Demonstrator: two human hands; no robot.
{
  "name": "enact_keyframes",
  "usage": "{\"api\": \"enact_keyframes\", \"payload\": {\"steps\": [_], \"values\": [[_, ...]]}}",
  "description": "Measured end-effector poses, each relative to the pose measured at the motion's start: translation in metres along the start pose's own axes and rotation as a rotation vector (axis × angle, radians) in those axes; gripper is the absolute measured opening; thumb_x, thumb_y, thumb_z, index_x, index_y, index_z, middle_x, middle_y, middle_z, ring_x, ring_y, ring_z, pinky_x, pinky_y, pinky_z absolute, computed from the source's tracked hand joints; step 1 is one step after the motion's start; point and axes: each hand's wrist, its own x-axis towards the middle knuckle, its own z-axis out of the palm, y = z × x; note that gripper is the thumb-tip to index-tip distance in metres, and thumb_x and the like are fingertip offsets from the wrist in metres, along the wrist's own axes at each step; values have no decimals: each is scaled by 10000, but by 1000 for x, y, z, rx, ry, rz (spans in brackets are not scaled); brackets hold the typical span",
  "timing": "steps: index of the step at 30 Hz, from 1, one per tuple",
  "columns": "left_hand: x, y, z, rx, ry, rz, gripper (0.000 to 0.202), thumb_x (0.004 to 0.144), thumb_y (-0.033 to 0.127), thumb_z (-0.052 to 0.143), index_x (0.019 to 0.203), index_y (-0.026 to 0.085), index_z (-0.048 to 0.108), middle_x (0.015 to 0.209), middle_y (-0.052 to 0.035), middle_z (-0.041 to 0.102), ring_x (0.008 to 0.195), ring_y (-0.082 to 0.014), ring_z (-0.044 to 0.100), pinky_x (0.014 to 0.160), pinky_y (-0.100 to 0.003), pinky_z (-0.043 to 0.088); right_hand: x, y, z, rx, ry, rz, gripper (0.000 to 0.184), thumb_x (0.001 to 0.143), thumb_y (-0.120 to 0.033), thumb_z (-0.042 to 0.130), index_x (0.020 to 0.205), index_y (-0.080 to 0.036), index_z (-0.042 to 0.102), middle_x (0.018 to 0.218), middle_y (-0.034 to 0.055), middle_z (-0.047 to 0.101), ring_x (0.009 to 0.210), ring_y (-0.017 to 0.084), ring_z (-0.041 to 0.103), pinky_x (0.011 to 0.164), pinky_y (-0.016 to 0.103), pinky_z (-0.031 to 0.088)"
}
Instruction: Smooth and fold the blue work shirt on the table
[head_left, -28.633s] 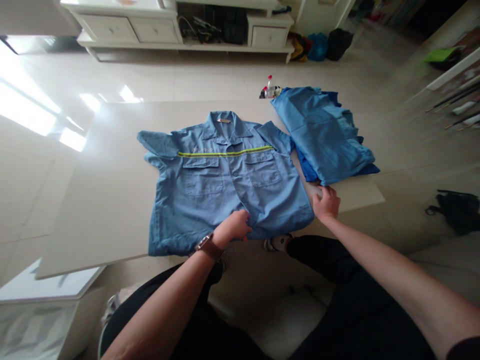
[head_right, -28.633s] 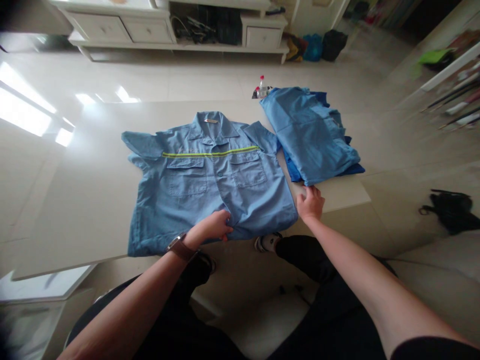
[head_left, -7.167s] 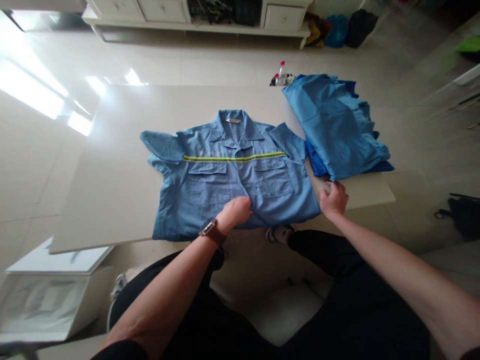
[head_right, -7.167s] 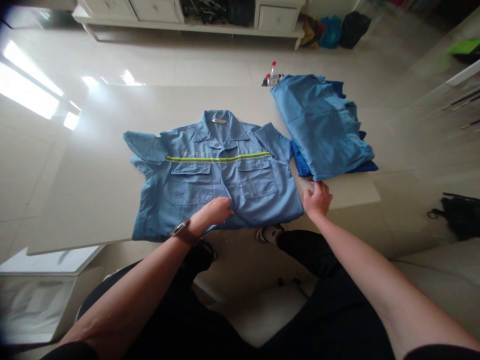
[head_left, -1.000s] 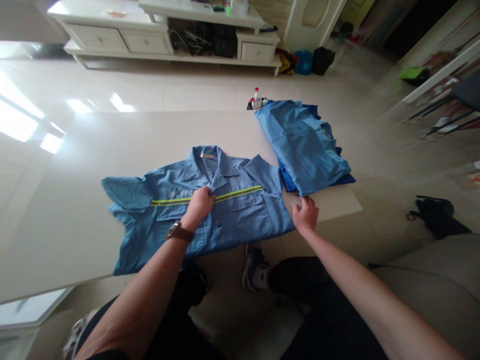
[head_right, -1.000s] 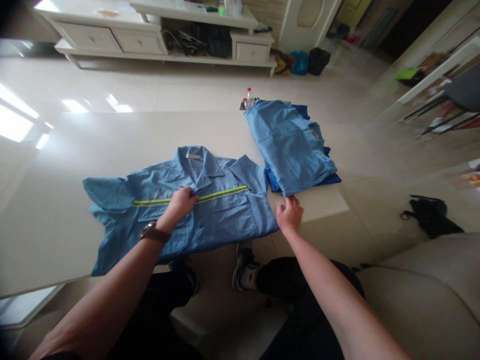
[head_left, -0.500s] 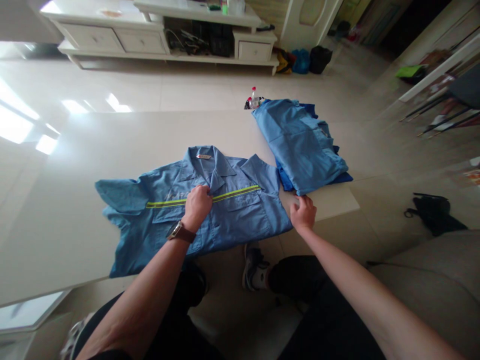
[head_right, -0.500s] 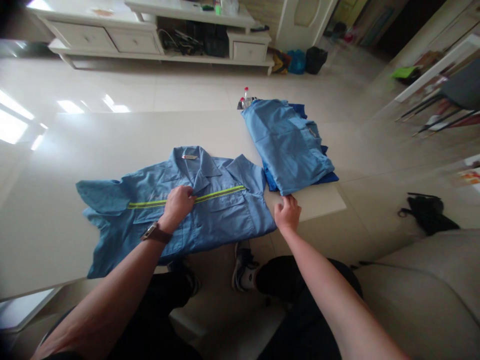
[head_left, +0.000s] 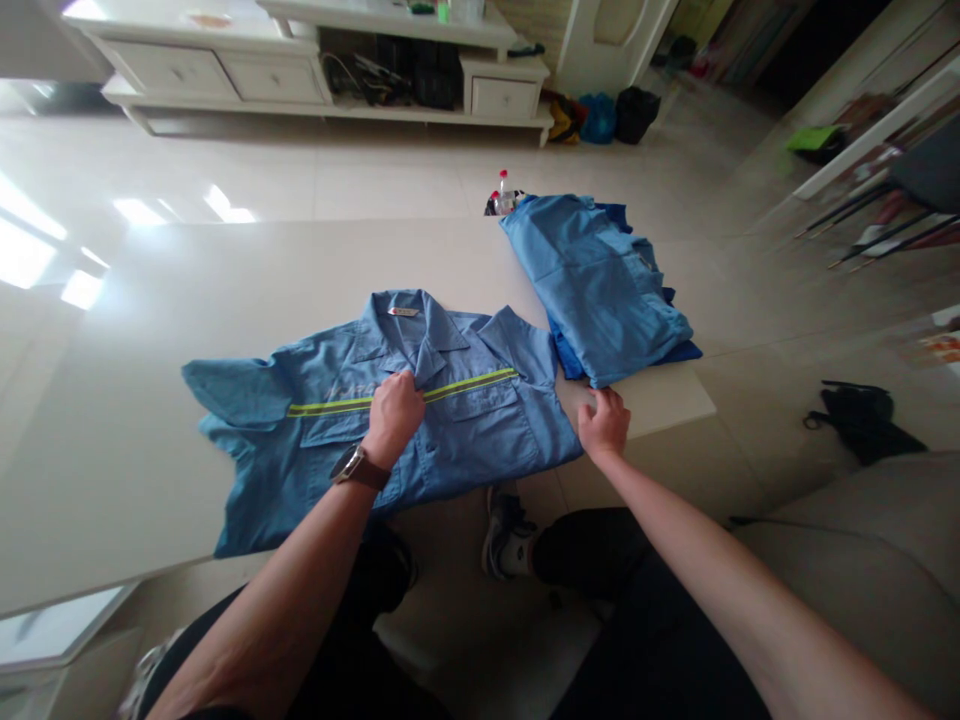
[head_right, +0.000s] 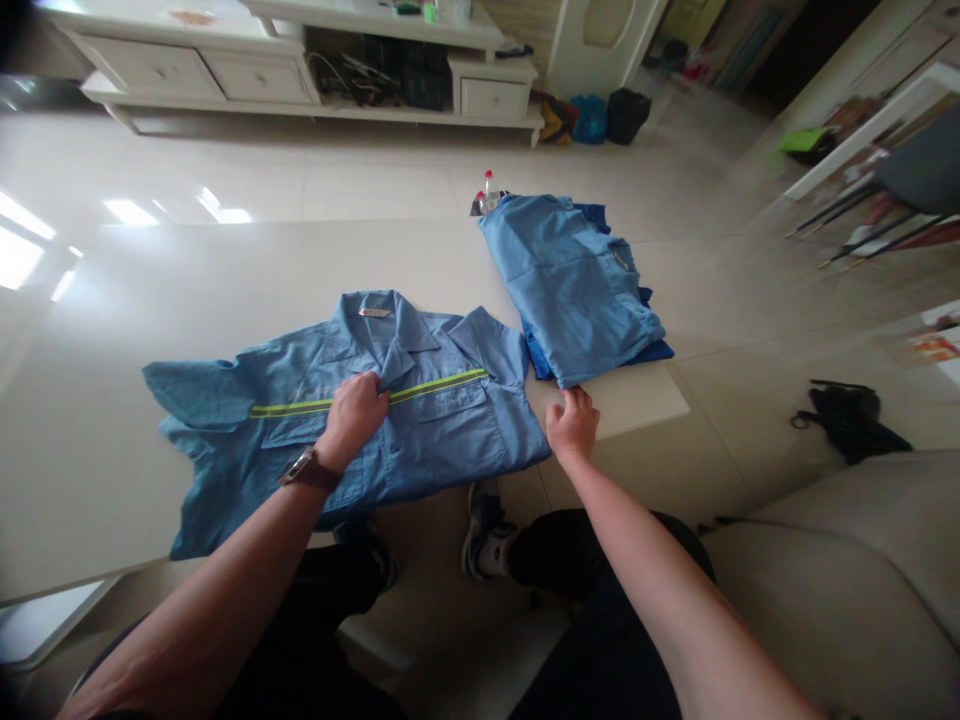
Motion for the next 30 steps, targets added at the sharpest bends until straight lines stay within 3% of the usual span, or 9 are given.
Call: {"api": "enact_keyframes", "payload": {"steps": [10,19,30], "values": [[6,-10,4,27,-43,35,210,936,195,499,1009,141,688,1055,-184,741,1022,-306,702,851,-360,501,1,0,-1,-6,-14,-7,377,880,-241,482,1180,-148,690,1251,189,702,1209,332,560,916,426,406],[4,-10,9,37,-40,53,216,975,207,494,1107,121,642,1139,-202,718,1081,-326,690,900,-388,511,1,1,0,4,-10,1,379,882,-237,483,1182,-141,696,1271,196,700,1217,337,561,929,438,411],[3,-8,2,-10,-31,101,203,922,126,484,990,157,673,1066,-164,720,1014,-288,688,907,-368,506,1,2,1,-8,-7,-3,385,881,-251,474,1177,-146,696,1265,196,698,1206,337,558,915,429,403]]}}
